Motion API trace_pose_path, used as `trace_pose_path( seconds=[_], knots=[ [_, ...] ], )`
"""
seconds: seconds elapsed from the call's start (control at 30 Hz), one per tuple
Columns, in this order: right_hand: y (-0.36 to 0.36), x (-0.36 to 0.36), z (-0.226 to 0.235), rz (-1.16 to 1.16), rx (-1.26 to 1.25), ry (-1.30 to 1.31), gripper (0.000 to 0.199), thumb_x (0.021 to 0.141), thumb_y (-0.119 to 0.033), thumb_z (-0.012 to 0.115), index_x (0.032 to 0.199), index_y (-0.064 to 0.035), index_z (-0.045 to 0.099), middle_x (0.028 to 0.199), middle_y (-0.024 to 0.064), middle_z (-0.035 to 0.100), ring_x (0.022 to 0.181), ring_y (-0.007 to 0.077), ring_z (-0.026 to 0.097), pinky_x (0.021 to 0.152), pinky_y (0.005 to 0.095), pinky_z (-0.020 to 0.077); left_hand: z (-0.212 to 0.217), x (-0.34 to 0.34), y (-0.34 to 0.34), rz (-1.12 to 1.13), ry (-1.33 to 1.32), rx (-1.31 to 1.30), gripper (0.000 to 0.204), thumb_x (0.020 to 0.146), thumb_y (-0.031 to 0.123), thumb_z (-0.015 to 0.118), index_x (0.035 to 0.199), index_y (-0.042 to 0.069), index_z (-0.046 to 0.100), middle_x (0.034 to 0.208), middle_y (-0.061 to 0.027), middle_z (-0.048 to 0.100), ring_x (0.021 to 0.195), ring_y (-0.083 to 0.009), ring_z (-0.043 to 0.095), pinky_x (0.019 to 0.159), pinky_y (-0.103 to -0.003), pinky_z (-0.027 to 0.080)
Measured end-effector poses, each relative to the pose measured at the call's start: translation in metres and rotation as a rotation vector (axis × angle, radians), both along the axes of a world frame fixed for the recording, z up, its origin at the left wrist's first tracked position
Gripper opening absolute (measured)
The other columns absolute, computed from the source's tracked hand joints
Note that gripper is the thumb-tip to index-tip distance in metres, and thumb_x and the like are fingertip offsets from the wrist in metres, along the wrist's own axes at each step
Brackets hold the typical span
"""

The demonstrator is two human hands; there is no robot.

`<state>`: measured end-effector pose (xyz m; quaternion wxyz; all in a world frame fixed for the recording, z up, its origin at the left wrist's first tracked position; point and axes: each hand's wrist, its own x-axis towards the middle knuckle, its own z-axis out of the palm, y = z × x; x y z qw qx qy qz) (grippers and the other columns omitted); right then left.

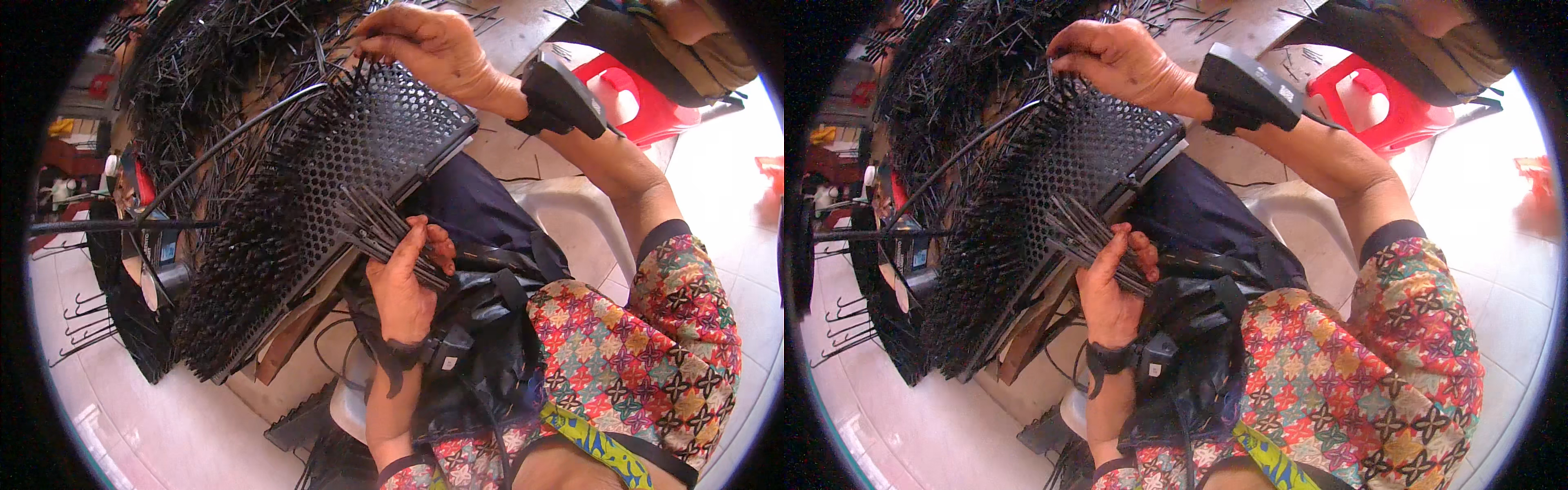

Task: The person inserts thin black metal rods into the holes of a perforated plastic hanger base. They repeatedly pick up rods from a pile on the table and insert them one by one into the base, occasionally adjusting the bundle in their hand.

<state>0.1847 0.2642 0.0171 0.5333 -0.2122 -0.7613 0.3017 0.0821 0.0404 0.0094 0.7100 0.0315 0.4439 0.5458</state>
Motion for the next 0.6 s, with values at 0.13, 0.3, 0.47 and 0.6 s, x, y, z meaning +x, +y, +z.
trace_pose_path(
  seconds=[0.13,0.3,0.47,0.6],
  knots=[
    [0.002,0.002,-0.004,0.002,0.005,-0.104,0.015,0.082,-0.011,0.063,0.095,-0.0045,0.062,0.076,0.0080,0.065,0.069,0.0125,0.063,0.063,0.0243,0.0490,0.000,0.000,0.001,-0.002,-0.021,-0.051,0.019,0.084,0.015,0.059,0.099,0.003,0.055,0.080,-0.0081,0.059,0.068,-0.0194,0.057,0.053,-0.030,0.042],
    [0.009,0.002,-0.004,0.146,-0.009,-0.103,0.016,0.080,-0.010,0.064,0.095,-0.0042,0.063,0.079,0.0087,0.065,0.072,0.0138,0.063,0.065,0.0248,0.0492,0.001,0.001,0.001,-0.005,-0.013,-0.038,0.018,0.084,0.015,0.059,0.098,0.004,0.056,0.080,-0.0075,0.059,0.068,-0.0191,0.057,0.052,-0.029,0.042],
    [0.009,0.012,0.004,0.191,-0.080,-0.196,0.017,0.084,-0.007,0.059,0.099,0.0003,0.061,0.087,0.0077,0.065,0.080,0.0136,0.063,0.072,0.0246,0.0507,0.000,0.002,0.000,-0.006,-0.014,-0.043,0.018,0.084,0.015,0.059,0.098,0.004,0.056,0.081,-0.0077,0.059,0.069,-0.0194,0.057,0.052,-0.029,0.043],
    [0.008,0.009,0.006,0.115,0.040,-0.466,0.018,0.086,-0.009,0.057,0.101,-0.0004,0.060,0.086,0.0085,0.066,0.078,0.0139,0.064,0.071,0.0248,0.0520,0.000,0.003,0.000,-0.026,0.031,-0.020,0.018,0.085,0.016,0.059,0.098,0.004,0.056,0.081,-0.0076,0.060,0.069,-0.0194,0.058,0.053,-0.029,0.043]
  ],
)
